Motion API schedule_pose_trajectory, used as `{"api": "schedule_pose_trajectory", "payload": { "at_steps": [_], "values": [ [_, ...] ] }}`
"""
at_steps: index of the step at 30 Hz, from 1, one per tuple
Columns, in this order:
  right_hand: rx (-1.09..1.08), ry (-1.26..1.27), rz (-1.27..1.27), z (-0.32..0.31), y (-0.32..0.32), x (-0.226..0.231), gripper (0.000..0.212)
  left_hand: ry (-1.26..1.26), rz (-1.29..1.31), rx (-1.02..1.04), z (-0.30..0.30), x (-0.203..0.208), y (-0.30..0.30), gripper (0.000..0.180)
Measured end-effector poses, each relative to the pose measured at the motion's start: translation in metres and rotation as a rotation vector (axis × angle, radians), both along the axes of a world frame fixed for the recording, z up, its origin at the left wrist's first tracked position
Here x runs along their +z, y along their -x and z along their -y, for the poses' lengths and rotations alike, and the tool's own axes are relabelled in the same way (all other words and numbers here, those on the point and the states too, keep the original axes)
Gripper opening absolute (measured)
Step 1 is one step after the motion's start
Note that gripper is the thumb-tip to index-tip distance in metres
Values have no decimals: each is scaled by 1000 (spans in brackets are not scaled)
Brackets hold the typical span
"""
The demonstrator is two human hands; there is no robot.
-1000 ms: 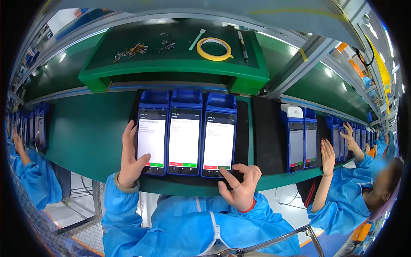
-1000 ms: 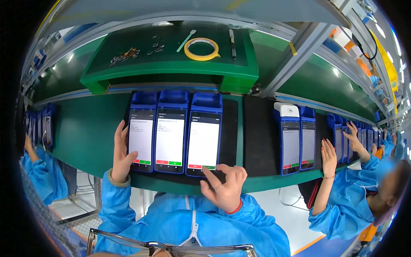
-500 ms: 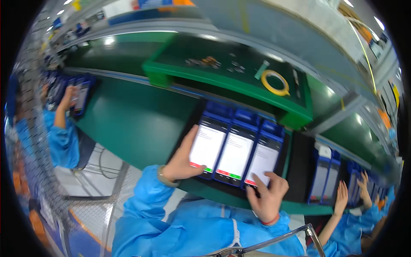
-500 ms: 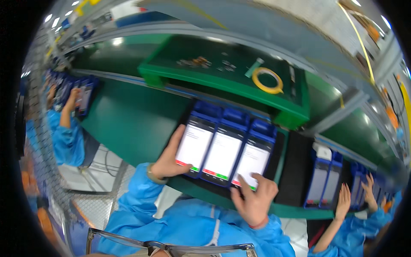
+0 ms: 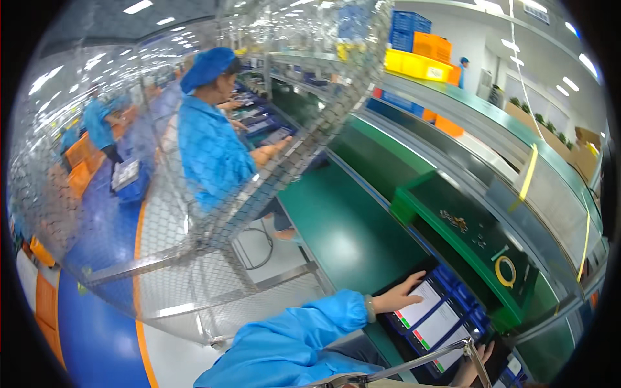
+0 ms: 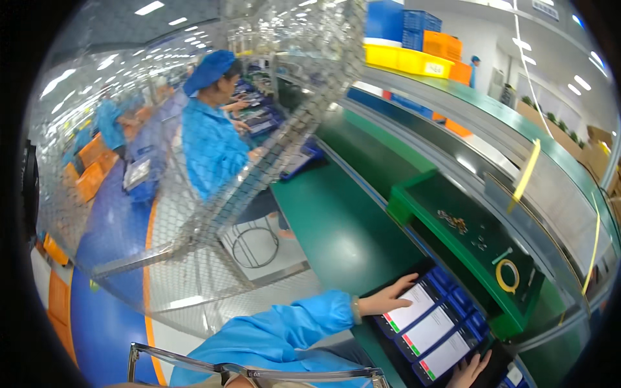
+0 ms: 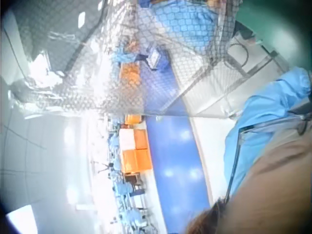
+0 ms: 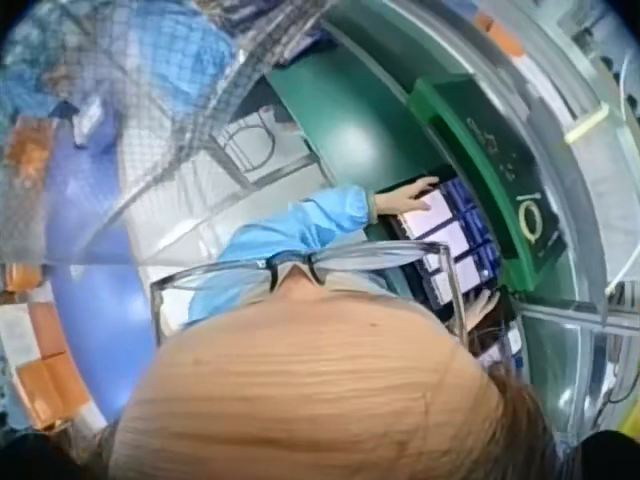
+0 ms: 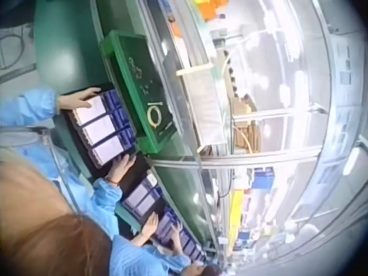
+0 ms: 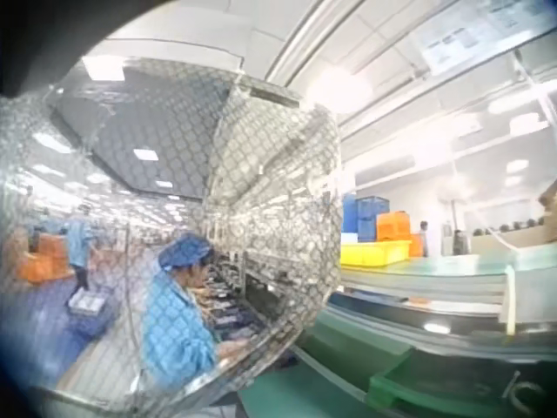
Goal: The person tests handheld terminal devices by tapping and swiping on their touchscreens to run display and camera checks, then passes trays of devices down the assembly line table.
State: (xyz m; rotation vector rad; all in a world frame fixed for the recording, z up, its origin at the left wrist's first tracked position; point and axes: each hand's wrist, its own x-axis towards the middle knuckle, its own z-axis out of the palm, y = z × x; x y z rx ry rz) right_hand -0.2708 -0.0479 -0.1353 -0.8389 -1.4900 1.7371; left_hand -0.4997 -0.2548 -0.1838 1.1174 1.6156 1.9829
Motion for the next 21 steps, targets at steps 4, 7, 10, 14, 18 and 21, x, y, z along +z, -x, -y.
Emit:
{"api": "schedule_pose_trajectory", "payload": {
  "at_steps": [4, 7, 10, 14, 18, 21],
  "values": [
    [99, -719, 17, -29, 16, -72, 41, 12, 2, 111, -16, -1, 6, 68],
    [-46, -796, 70, -56, 29, -95, 37, 7, -15, 120, -19, 3, 8, 65],
    [26, -546, 141, -108, 34, -137, 41, -11, 48, 124, -21, 3, 7, 63],
    [39, -559, 65, -78, 40, -110, 54, -28, 5, 111, -20, 4, 11, 62],
    [30, -596, 55, -86, 36, -106, 53, -81, 68, 84, -22, 6, 10, 64],
    [8, -508, 65, -79, 40, -96, 56, -14, 10, 118, -20, 3, 9, 62]
  ]
}}
